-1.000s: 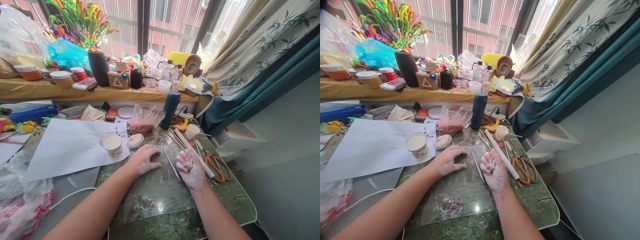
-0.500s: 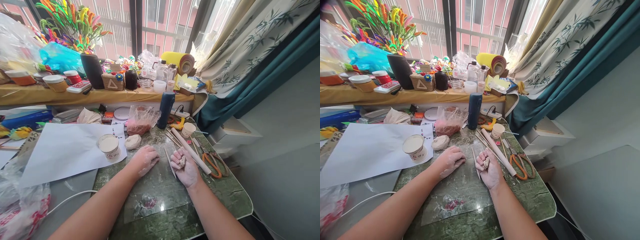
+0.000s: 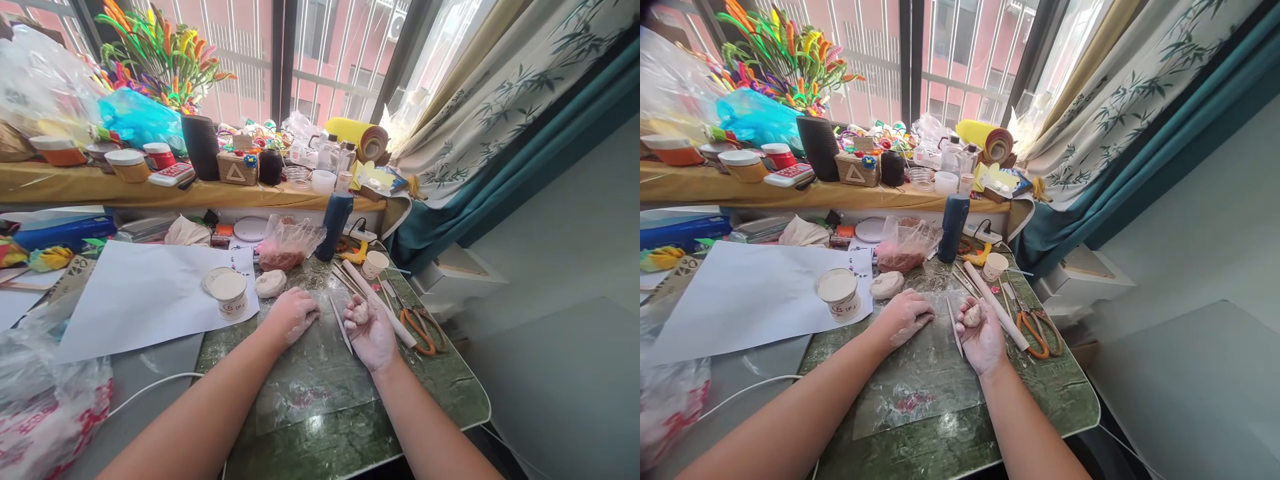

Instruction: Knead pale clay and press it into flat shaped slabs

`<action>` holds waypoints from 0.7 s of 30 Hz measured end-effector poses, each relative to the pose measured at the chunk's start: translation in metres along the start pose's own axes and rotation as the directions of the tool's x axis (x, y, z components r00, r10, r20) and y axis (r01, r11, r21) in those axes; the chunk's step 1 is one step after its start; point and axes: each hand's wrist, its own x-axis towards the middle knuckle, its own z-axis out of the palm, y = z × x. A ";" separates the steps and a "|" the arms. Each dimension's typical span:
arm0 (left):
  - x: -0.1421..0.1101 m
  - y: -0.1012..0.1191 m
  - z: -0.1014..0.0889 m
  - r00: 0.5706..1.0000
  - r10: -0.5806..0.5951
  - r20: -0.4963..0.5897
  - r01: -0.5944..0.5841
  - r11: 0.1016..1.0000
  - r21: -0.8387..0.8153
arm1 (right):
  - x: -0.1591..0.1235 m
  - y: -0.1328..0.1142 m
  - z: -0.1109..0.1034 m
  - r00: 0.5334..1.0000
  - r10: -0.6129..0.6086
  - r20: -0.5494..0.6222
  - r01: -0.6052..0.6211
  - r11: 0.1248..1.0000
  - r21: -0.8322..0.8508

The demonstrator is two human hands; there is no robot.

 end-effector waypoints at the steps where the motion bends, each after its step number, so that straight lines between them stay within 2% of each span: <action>1: 0.000 -0.003 0.000 1.000 -0.016 -0.027 0.016 1.000 -0.006 | -0.001 0.001 0.002 1.000 0.002 -0.016 -0.002 1.000 0.010; 4: -0.002 -0.004 -0.006 0.976 -0.090 -0.198 0.063 0.988 -0.139 | -0.003 0.004 0.011 0.994 -0.011 -0.106 0.011 1.000 0.000; 6: -0.004 0.004 -0.013 0.936 -0.107 -0.336 0.011 0.961 -0.275 | -0.006 0.008 0.019 0.987 -0.038 -0.153 0.035 0.999 -0.023; 8: -0.006 0.018 -0.017 0.912 -0.062 -0.406 -0.089 0.935 -0.342 | -0.011 0.013 0.029 0.987 -0.031 -0.158 0.030 1.000 -0.005; 12: -0.009 0.048 -0.018 0.936 0.149 -0.320 -0.237 0.936 -0.260 | -0.024 0.021 0.048 0.986 0.141 -0.087 -0.129 0.982 0.135; 15: -0.010 0.060 -0.014 0.943 0.227 -0.244 -0.291 0.917 -0.272 | -0.031 0.022 0.056 0.965 0.214 -0.149 -0.189 0.968 0.164; 17: -0.010 0.064 -0.009 0.963 0.145 -0.227 -0.229 0.884 -0.407 | -0.033 0.021 0.061 0.960 0.176 -0.217 -0.147 0.979 0.144; 18: -0.009 0.066 -0.007 0.973 0.048 -0.226 -0.160 0.845 -0.511 | -0.034 0.020 0.064 0.959 0.134 -0.248 -0.108 0.987 0.117; 19: -0.008 0.067 -0.004 0.975 -0.072 -0.212 -0.078 0.778 -0.624 | -0.034 0.019 0.067 0.958 0.085 -0.272 -0.067 0.995 0.076; 21: -0.006 0.067 -0.001 0.954 -0.268 -0.132 0.050 0.580 -0.813 | -0.035 0.018 0.075 0.962 0.005 -0.272 -0.014 0.999 -0.029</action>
